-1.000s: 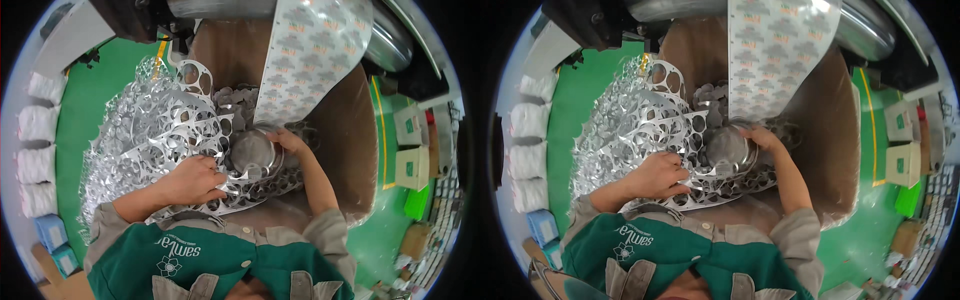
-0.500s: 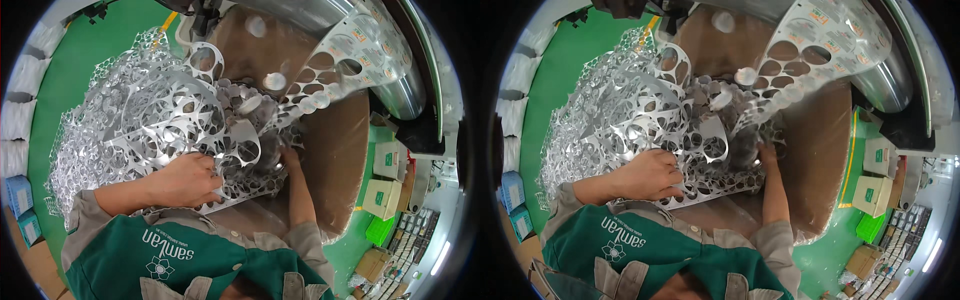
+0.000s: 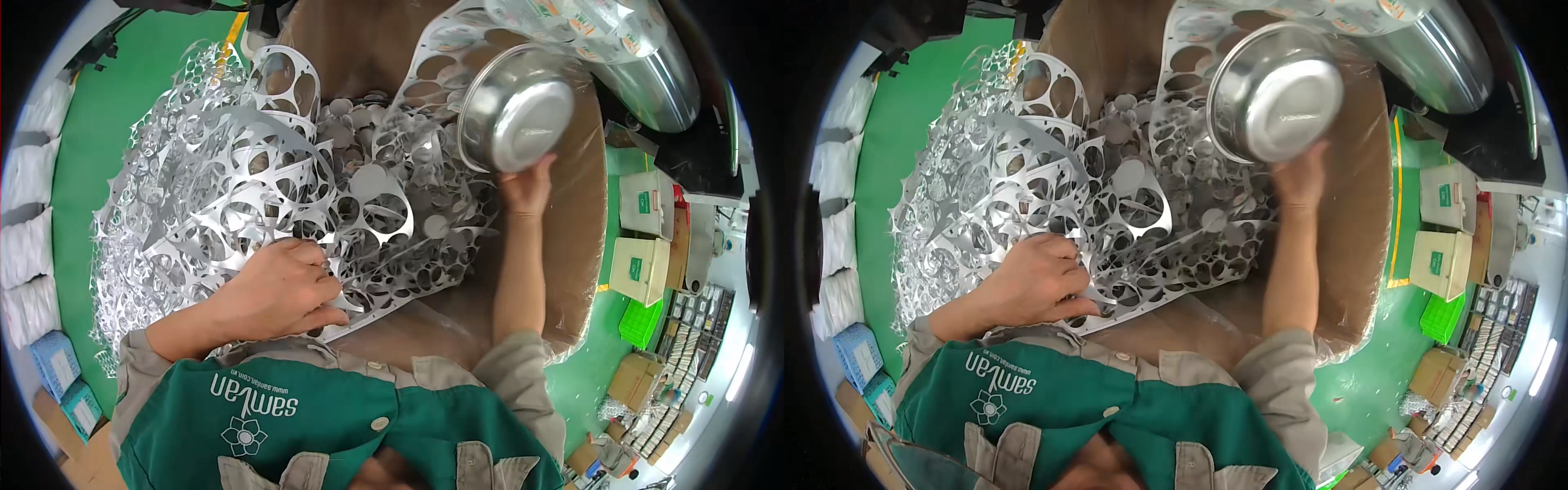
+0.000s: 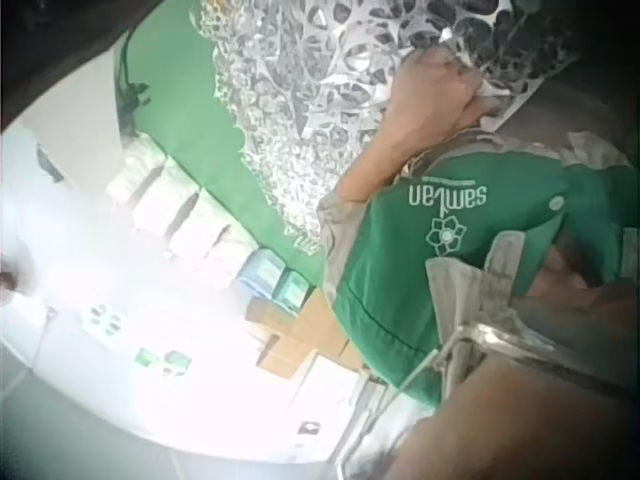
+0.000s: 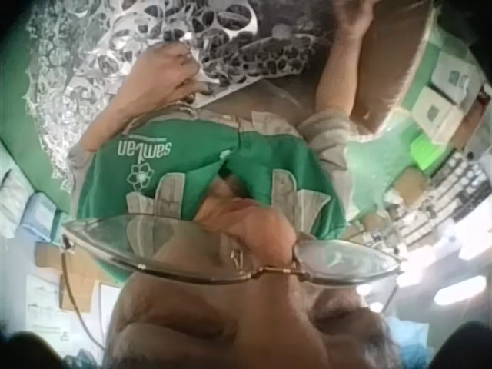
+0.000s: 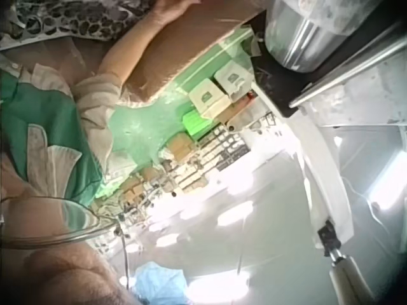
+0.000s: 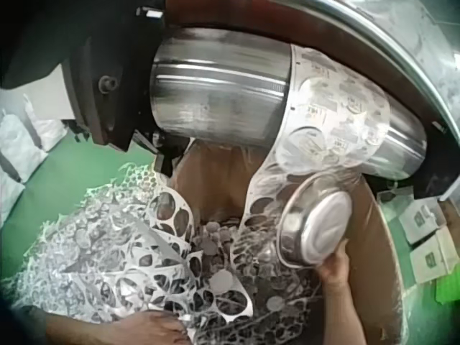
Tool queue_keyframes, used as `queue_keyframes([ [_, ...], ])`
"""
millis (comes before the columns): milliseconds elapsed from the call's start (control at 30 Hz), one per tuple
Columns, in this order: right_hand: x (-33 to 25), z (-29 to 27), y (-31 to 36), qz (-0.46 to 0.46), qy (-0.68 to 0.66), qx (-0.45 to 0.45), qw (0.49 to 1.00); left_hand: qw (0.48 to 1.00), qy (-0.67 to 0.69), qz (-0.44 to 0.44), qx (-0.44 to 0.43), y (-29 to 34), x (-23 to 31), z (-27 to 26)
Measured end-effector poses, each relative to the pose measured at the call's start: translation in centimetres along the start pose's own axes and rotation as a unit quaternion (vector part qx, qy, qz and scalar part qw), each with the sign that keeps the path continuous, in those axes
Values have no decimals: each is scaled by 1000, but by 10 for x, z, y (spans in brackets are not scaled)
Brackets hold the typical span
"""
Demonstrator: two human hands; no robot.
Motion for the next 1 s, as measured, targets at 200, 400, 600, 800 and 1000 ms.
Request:
queue_keyframes([
  [200,96,-152,30,206,860,-11,467,998,4,9,70,-5,-1,2],
  [400,1,-39,-1,187,766,-22,615,1000,-5,-2,28,-8,1,1],
  [600,-66,35,25,97,126,-167,973,999,-1,-4,42,-6,1,4],
  [800,56,-122,44,343,805,-49,482,997,-9,12,78,-7,4,-2],
  [1000,6,-19,19,212,785,-162,560,996,-16,21,87,-4,3,-5],
])
Point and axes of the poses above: each hand's wrist, its own y-axis away from the middle knuckle, its own z-axis out of the palm, x = y × z, the point moved 4 cm from there along -y, towards the middle knuckle, and after that the axes turned 4 degrees about -y, right-handed, at the moved point
